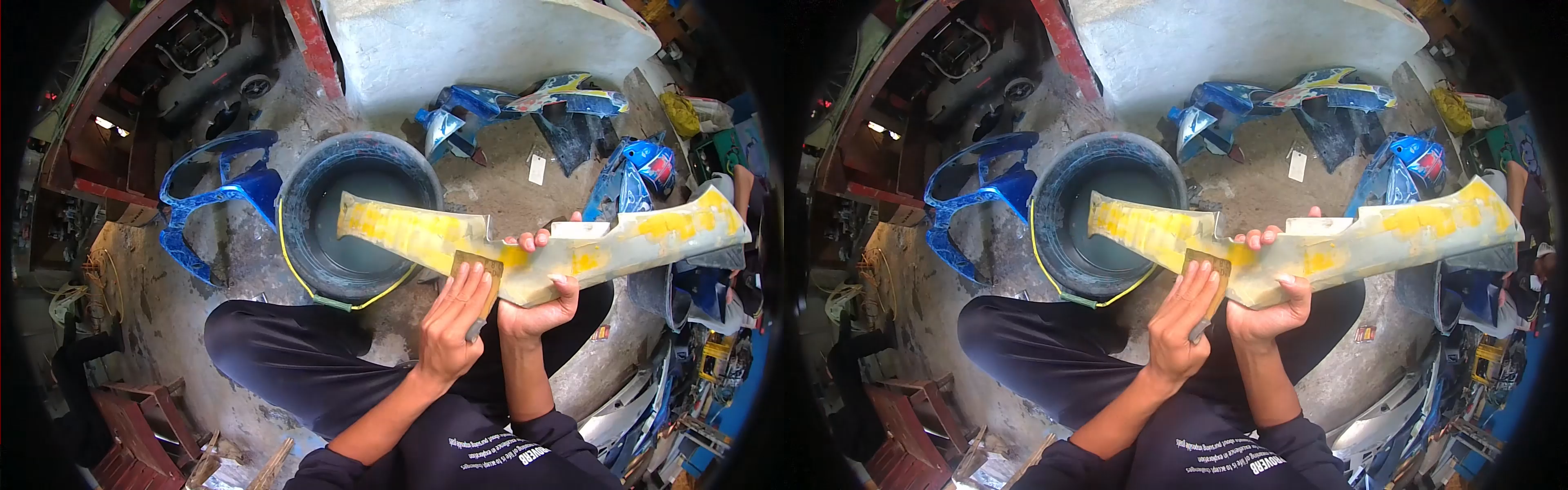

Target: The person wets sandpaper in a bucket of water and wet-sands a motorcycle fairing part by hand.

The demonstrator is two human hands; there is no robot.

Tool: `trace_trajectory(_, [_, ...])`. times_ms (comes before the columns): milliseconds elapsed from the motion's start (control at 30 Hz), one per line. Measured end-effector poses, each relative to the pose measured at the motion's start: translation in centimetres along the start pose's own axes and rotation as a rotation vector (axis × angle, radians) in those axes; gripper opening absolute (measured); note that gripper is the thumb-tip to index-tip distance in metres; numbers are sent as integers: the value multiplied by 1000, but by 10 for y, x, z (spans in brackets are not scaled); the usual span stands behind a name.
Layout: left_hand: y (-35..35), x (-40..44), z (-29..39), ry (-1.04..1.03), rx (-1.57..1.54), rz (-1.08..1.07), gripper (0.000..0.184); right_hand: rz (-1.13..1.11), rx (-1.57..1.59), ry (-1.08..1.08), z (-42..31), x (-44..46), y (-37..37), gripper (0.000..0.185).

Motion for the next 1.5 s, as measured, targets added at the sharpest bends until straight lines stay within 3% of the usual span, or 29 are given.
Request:
trace_trajectory(33, [1, -1, -6, -43, 0, -32, 77, -10, -7, 13, -1, 0, 0, 95])
trace_trajectory(133, [11, 11, -42, 104, 132, 124, 72, 1, -22, 7, 1, -3, 1, 93])
trace_trajectory(233, [4, 9, -19, 112, 93, 111, 71, 6, -2, -20, 5, -3, -1, 92])
trace_trajectory(367, [5, 2, 11, -32, -17, -28, 66, 3, 41, -19, 2, -3, 1, 94])
trace_trajectory(500, [14, 21, -39, 129, 138, 140, 70, 31, 27, -40, 5, -6, 1, 94])
trace_trajectory(633, [4, 2, 8, -43, 16, -36, 74, -4, 10, -68, 5, -3, 5, 92])
trace_trajectory(700, [9, 4, 1, -84, -6, -52, 74, -3, 21, -57, 4, -3, 6, 93])
trace_trajectory(833, [15, 18, -35, 115, 156, 121, 71, 14, 5, -72, 6, -6, 0, 93])
trace_trajectory(967, [14, 8, 5, -61, 9, -70, 71, -16, 46, -91, 1, -1, -2, 94])
trace_trajectory(1033, [20, 14, -13, -98, 12, -25, 71, -6, 35, -86, 1, -2, -2, 95])
trace_trajectory(1133, [30, 35, -49, 116, 96, 127, 71, -10, -14, -110, 1, -4, -1, 96])
trace_trajectory(1267, [18, 35, 0, 40, -12, 74, 73, -26, -33, -108, -1, -1, -3, 98])
trace_trajectory(1367, [23, 37, -15, 16, 47, 68, 72, -45, -28, -79, -4, 0, -4, 99])
trace_trajectory(1500, [32, 48, -53, 237, 136, 186, 70, -21, -44, -113, -4, -4, -2, 99])
Point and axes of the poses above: each hand's wrist, its own x-axis towards the middle knuckle, its own y-axis out of the back of the hand, z = x × y, the point moved 2 cm from there along x, towards the middle knuckle, and after that the axes turned 3 degrees about y, right-handed, at the moved point
